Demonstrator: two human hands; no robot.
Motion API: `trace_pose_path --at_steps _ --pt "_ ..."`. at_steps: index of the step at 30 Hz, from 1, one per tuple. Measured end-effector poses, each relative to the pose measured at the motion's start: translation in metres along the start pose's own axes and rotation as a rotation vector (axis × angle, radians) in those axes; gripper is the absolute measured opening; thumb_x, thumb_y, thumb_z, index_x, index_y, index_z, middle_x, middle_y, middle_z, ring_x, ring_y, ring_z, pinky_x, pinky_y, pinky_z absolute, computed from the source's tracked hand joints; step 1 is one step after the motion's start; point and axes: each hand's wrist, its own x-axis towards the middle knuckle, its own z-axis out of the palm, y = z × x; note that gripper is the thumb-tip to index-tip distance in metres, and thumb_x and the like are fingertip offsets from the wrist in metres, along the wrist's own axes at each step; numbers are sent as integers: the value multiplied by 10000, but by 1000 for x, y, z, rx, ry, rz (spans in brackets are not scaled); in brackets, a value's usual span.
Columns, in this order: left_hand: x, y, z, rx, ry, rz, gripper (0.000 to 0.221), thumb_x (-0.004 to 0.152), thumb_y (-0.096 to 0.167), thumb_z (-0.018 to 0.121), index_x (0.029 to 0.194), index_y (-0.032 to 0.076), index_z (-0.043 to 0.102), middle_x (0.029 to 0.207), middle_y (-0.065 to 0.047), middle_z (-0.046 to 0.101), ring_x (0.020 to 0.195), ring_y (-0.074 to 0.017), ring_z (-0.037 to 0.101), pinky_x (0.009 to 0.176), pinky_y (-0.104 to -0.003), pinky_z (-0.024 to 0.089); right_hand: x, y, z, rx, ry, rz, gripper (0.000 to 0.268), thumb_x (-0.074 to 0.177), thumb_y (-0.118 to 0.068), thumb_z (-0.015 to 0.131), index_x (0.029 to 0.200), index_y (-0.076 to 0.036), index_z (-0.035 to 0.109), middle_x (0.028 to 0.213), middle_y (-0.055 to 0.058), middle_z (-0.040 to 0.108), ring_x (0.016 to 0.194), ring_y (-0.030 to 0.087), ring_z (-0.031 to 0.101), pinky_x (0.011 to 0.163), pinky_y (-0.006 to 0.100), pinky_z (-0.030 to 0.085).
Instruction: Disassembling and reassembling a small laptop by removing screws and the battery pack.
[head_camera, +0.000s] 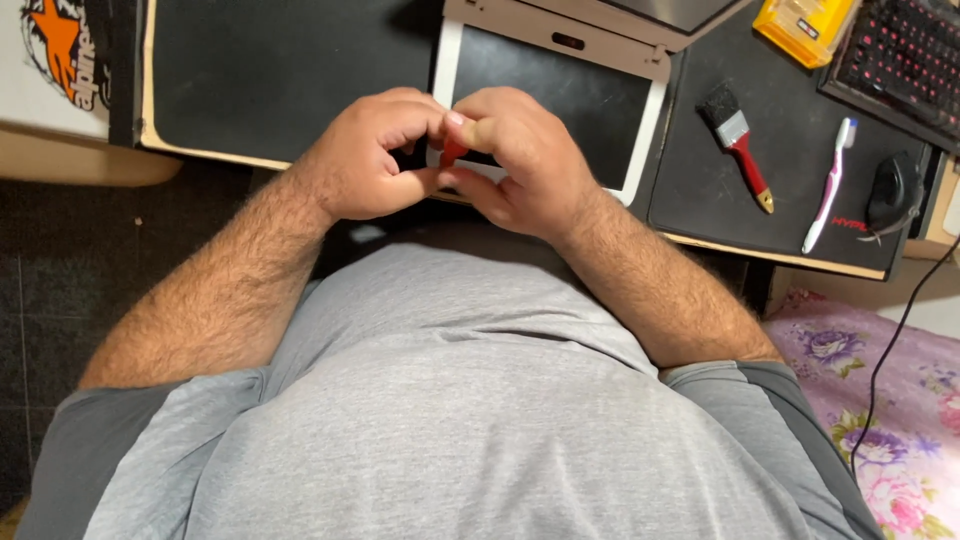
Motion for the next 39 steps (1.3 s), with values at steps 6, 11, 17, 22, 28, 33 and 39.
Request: trace_pose_path --at_steps 6,11,17,22,28,33,39 --pt "-2 -17 5 -458 261 -92 323 869 -191 497 1075 58 495 1179 -127 584 995 -195 606 864 -281 510 9 -7 2 -102 3 -9 206 1029 13 711 1033 -52 515 974 141 693 845 355 669 906 491 534" --pt "3 -12 3 -475 277 -173 318 870 -166 483 1095 50 545 1098 -90 608 978 -158 602 866 -253 539 5 0 3 -186 11 0 248 1031 -109 763 1033 -47 522 924 127 649 797 332 616 790 464 500" --pt "2 -6 6 -366 266 -167 316 815 -143 496 1060 31 593 1039 -83 618 921 -155 600 810 -248 528 8 -8 8 -61 -37 -14 211 1055 19 638 1149 -55 464 991 168 649 798 382 628 781 518 519" --pt "3 -6 6 -259 261 -170 284 832 -133 523 1026 54 612 1027 -60 624 888 -138 601 776 -240 524 6 -11 10 -185 -99 134 207 1056 -27 649 912 13 505 747 102 515 616 338 473 548 454 357" --pt "2 -5 5 -156 244 -136 266 820 -119 533 986 66 630 979 -47 617 851 -143 581 741 -251 494 0 -9 21 -290 -50 154 246 1059 -127 668 875 -6 557 826 106 633 680 335 570 553 439 425" --pt "2 -4 8 -75 238 -139 234 828 -99 545 959 75 631 983 -45 632 875 -149 596 761 -261 493 -3 -13 23 -317 -146 276 329 1055 -221 649 812 -39 523 752 96 583 689 350 561 518 467 371" --pt "3 1 14 89 223 -52 160 857 -80 582 927 59 620 978 -78 649 912 -210 612 799 -314 483 -10 -16 18 -221 -54 132 260 1071 -190 581 882 -16 548 776 120 579 670 396 547 560 482 408"
